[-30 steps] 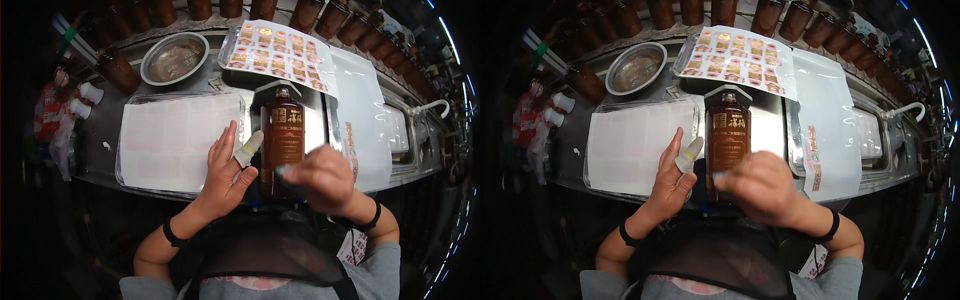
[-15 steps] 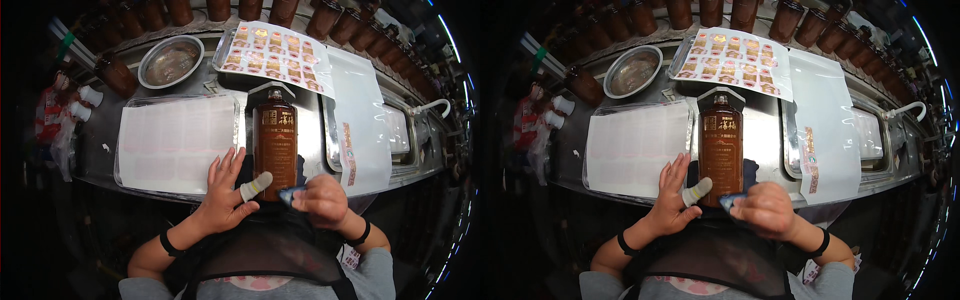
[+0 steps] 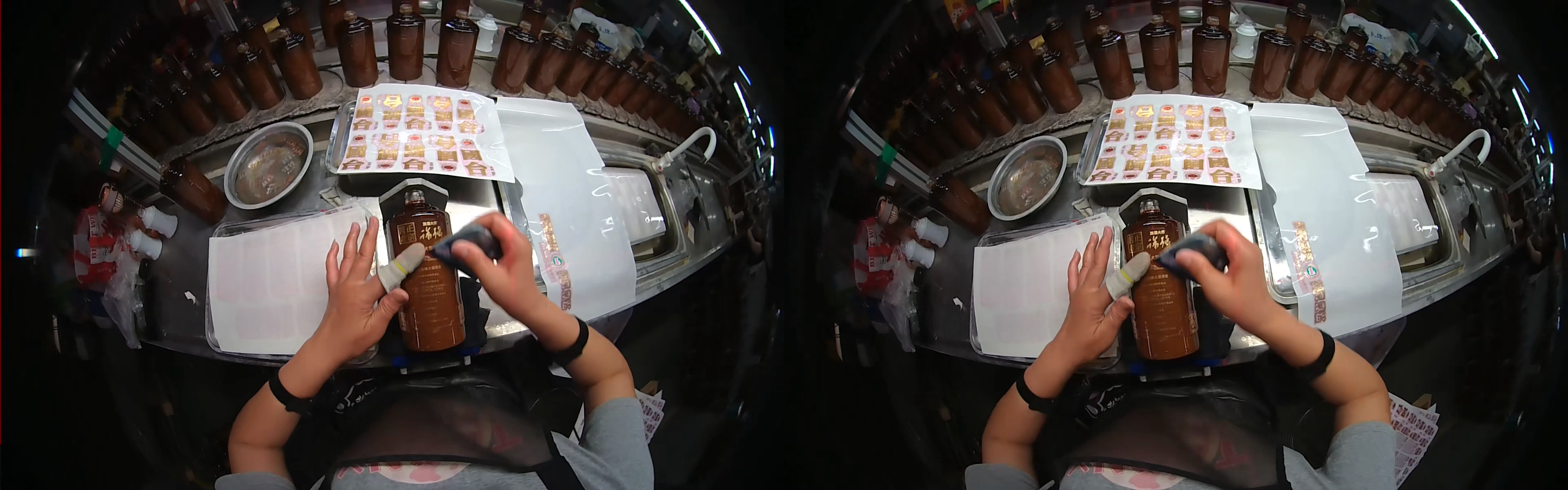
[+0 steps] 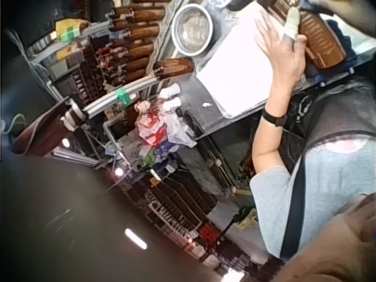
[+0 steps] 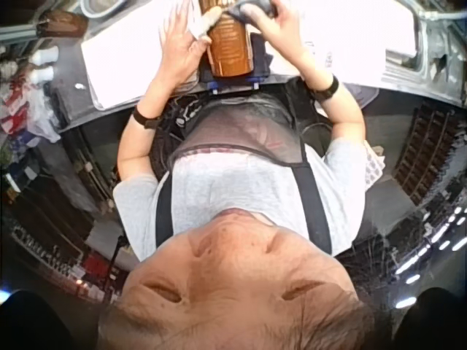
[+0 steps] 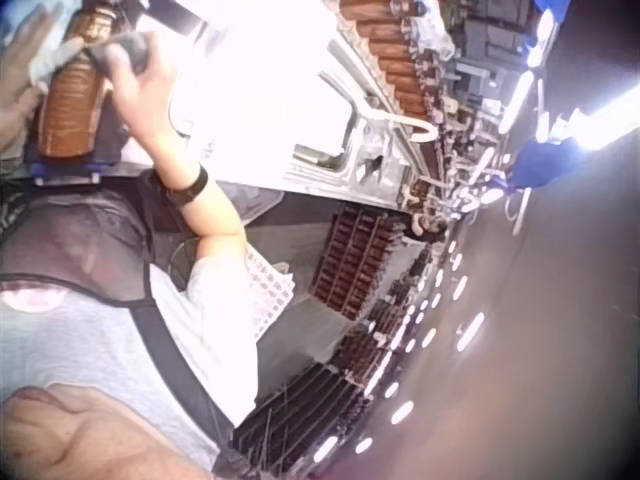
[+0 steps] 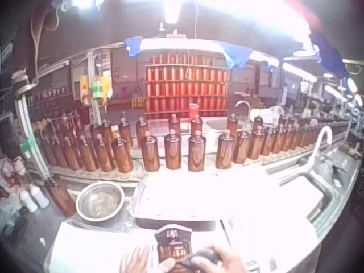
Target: The person is applying product labels and decorative gold foil seals to dark glass liquor bottles on a production line.
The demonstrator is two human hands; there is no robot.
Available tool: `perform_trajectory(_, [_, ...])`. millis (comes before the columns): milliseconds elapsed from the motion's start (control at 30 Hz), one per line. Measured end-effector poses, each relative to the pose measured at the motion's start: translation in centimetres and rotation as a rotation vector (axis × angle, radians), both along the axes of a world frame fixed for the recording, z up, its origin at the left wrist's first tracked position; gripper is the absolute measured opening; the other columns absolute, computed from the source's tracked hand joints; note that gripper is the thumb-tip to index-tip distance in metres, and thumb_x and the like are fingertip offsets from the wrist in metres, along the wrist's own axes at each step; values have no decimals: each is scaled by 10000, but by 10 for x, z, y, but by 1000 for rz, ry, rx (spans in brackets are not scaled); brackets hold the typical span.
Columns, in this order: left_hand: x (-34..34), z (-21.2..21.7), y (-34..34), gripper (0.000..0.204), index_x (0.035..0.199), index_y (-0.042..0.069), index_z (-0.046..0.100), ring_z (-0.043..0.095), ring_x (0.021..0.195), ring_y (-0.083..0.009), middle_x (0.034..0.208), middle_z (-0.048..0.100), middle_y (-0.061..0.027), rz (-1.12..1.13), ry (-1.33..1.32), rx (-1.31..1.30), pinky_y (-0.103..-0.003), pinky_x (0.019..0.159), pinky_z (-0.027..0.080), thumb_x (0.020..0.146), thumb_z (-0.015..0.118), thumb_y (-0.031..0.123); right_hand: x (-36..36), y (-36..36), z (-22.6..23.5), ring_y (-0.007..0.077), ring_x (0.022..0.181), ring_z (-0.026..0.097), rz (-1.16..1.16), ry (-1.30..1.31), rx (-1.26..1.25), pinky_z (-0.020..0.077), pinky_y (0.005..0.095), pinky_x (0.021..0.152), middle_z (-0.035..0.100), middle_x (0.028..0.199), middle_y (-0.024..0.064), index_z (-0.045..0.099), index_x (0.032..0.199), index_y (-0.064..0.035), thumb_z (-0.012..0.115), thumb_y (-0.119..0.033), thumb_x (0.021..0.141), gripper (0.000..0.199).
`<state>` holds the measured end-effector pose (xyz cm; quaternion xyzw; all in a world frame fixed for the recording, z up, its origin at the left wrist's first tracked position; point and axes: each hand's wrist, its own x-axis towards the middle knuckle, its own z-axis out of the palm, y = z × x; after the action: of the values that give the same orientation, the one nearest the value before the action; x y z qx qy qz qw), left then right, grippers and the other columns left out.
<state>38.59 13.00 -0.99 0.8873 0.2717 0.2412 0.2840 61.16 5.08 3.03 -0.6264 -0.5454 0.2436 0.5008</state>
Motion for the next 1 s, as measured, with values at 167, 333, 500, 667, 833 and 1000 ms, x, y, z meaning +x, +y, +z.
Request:
perform_trajectory(167, [-1, 13, 10, 481, 1415, 282, 527, 151, 1466, -436, 1608, 165, -203, 87, 80, 64, -575, 1149, 31, 1012, 391, 506, 8, 23, 2, 81, 746, 580, -76, 103, 68, 480, 257, 673, 640, 813, 38, 610, 928, -10, 726, -143, 854, 192])
perform_trajectory(333, [-6, 18, -9, 466, 1394, 156, 548, 165, 1453, -452, 1597, 172, -230, 168, 9, 10, -578, 1145, 75, 1018, 441, 409, -14, 20, 21, 314, 738, 640, 18, -256, 242, 505, 357, 680, 630, 814, 161, 630, 929, -6, 735, -100, 801, 190])
perform_trajectory(500, [-13, 15, -44, 511, 1423, 42, 472, 178, 1458, -428, 1592, 170, -245, 173, -14, -72, -567, 1145, 92, 1025, 437, 360, -14, 10, 28, 312, 825, 632, 195, -604, 470, 505, 396, 719, 637, 850, 112, 621, 852, -61, 700, -37, 684, 187])
perform_trajectory(667, [-46, 18, -68, 515, 1469, 59, 418, 188, 1469, -390, 1595, 167, -244, 203, -65, -206, -519, 1158, 95, 1023, 444, 316, -37, -54, 14, 251, 833, 617, 536, -663, 532, 514, 361, 717, 606, 859, 67, 658, 908, -85, 660, -108, 703, 206])
perform_trajectory(833, [-47, 7, -78, 496, 1445, 47, 451, 307, 1419, -393, 1544, 296, -259, 176, -184, -203, -474, 1153, 172, 1004, 508, 267, -45, -78, 23, 261, 748, 607, 482, -566, 479, 492, 374, 653, 596, 818, 67, 649, 957, -63, 690, -52, 668, 292])
perform_trajectory(1000, [-33, 15, -71, 362, 1268, 16, 610, 553, 1221, -363, 1284, 590, -249, 200, -333, -35, -433, 1039, 376, 982, 564, 233, -53, -92, 10, 271, 690, 624, 487, -424, 446, 499, 375, 614, 629, 779, 85, 656, 926, -56, 709, 9, 652, 286])
